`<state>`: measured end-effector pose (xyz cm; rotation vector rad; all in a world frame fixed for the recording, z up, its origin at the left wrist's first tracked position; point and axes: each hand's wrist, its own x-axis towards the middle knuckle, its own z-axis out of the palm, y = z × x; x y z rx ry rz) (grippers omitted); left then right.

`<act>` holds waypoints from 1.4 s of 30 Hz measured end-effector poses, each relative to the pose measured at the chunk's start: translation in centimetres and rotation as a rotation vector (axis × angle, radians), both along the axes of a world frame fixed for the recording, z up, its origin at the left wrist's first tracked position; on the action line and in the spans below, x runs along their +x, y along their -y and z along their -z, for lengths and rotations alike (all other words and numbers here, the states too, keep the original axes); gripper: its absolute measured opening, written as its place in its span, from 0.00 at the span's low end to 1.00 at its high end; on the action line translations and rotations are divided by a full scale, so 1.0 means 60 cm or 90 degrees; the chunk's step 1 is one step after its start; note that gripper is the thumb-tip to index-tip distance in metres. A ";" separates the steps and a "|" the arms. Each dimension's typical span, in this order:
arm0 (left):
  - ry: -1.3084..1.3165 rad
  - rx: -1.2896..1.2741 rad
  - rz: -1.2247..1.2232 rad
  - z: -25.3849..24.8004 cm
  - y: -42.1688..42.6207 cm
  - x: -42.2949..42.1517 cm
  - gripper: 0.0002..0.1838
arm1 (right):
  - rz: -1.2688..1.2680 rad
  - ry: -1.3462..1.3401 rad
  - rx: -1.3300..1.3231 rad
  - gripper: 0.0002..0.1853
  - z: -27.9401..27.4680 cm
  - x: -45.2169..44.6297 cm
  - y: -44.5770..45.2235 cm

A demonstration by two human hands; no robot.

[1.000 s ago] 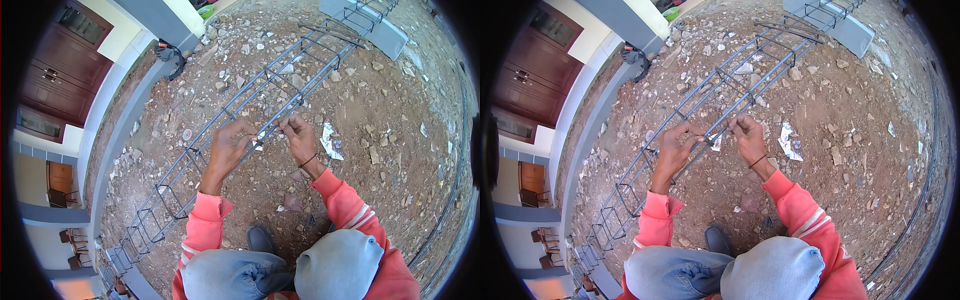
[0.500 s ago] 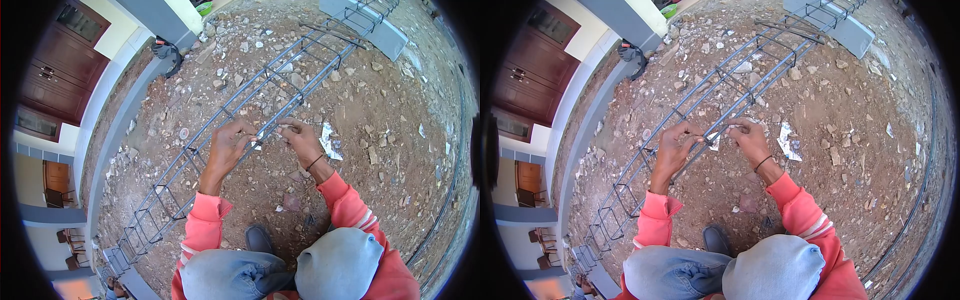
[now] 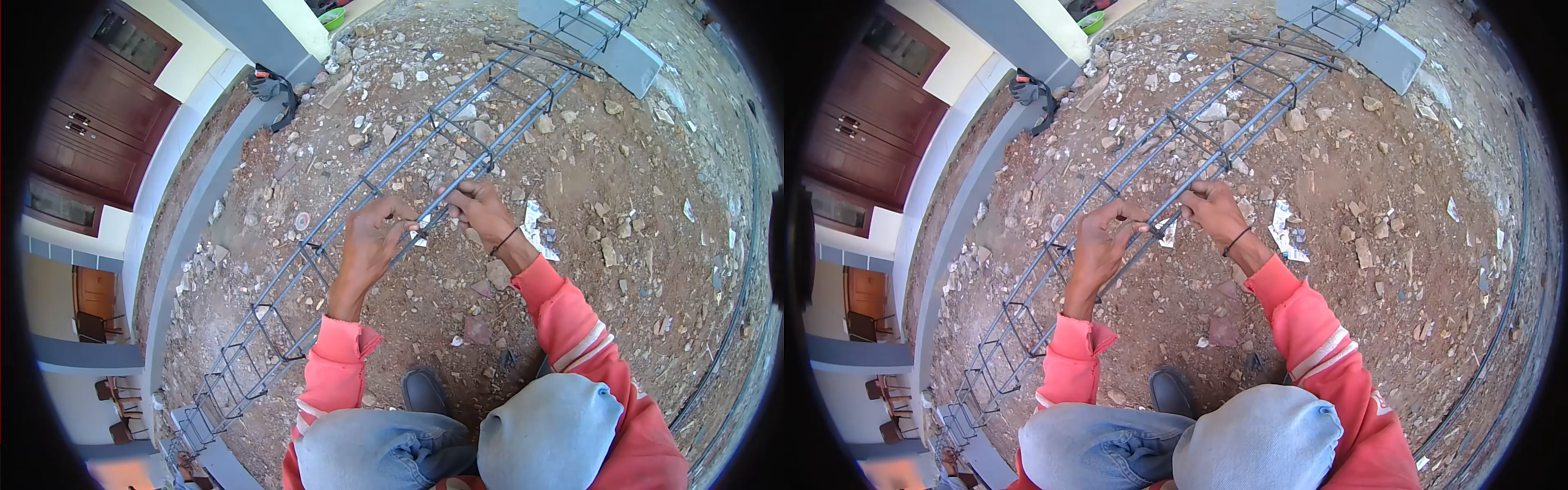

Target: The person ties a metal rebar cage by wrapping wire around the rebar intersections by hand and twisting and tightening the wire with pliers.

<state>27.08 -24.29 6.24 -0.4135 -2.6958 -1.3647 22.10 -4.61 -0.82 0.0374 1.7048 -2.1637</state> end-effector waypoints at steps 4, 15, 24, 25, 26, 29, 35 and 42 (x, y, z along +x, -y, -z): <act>-0.011 0.007 -0.012 0.001 -0.005 0.004 0.05 | 0.126 0.047 -0.119 0.11 0.025 0.055 0.011; 0.004 -0.012 0.005 0.005 0.001 0.003 0.04 | 0.175 0.311 -0.321 0.08 0.028 0.177 -0.019; -0.024 -0.023 0.010 0.000 0.002 0.002 0.03 | 0.191 -0.587 0.450 0.16 -0.063 0.151 -0.077; -0.007 -0.026 0.009 -0.003 0.002 0.003 0.03 | 0.099 -0.686 0.499 0.17 -0.075 0.146 -0.060; -0.007 -0.026 0.010 -0.003 0.002 0.004 0.03 | 0.100 -0.686 0.498 0.17 -0.064 0.136 -0.044; -0.021 -0.016 0.006 0.004 0.003 0.003 0.02 | 0.108 -0.676 0.572 0.20 -0.029 0.108 -0.017; -0.029 -0.003 0.007 0.006 0.004 0.001 0.04 | -0.082 -0.595 0.781 0.19 -0.073 0.122 -0.026; -0.024 -0.024 0.013 0.011 0.005 0.001 0.04 | -0.285 -0.483 0.792 0.14 -0.076 0.151 -0.034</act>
